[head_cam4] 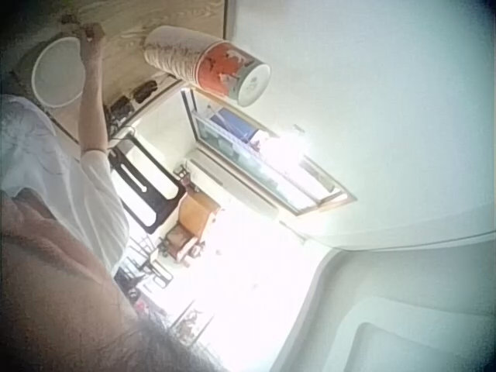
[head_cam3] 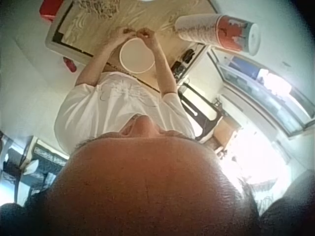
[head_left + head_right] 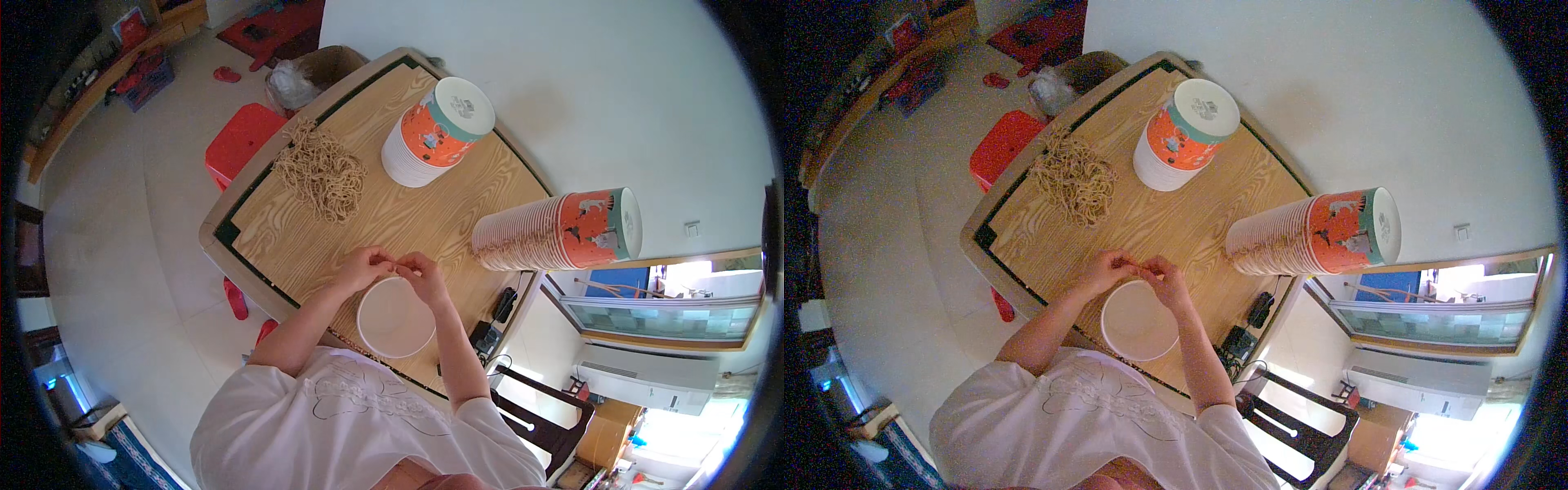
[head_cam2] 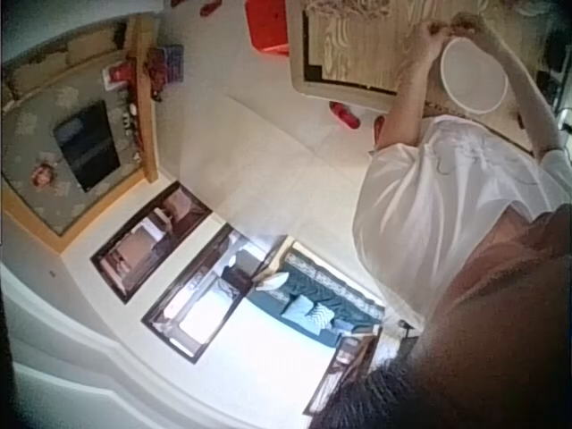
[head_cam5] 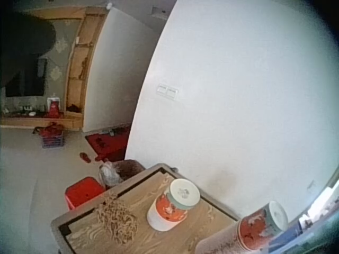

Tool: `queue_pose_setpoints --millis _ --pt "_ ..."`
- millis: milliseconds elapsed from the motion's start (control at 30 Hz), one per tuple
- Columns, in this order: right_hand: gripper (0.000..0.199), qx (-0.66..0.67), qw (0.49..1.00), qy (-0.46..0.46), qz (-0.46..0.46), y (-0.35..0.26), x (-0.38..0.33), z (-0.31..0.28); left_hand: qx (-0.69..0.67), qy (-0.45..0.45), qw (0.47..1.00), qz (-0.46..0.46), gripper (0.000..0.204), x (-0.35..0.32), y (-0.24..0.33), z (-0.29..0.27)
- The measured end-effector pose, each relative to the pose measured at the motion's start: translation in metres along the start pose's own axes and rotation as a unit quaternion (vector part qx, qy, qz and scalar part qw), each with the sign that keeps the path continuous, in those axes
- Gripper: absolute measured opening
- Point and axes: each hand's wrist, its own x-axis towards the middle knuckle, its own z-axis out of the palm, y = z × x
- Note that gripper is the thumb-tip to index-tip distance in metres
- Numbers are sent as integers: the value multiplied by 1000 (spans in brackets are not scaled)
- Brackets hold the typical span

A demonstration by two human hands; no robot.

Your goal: The recorder is placing rubber bands into paper cups and stacking them at a table.

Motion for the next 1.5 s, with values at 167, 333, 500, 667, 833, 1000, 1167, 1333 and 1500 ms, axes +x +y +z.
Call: queue_pose_setpoints --millis 167,333,500,667,833,1000,1167,1333,1500 --pt "12 25 1000 5 0 -7 1 0 -20 21 1000 0 14 5 -11 0" --pt "11 10 1000 2 4 -12 -2 -2 13 -24 999 -26 14 0 13 4" --pt "10 24 1000 -2 -7 -8 -2 -1 37 -14 999 -7 16 1 2 3" --pt "11 19 999 14 -25 -10 -3 0 40 -7 999 -26 17 -2 5 1" --pt "11 20 999 11 -24 -11 -4 -1 20 -10 999 -38 16 -3 16 2" --pt "12 14 1000 3 -8 -12 -5 -2 11 -30 998 -52 17 3 3 5" --pt "13 22 999 20 -19 -8 -6 -3 -64 -9 997 -40 16 4 -16 0" --pt "13 26 999 26 -10 -3 -6 -4 11 0 1000 -27 15 -1 -6 0" --pt "11 27 999 23 -22 -4 -5 0 5 10 999 -35 14 3 -18 -3"
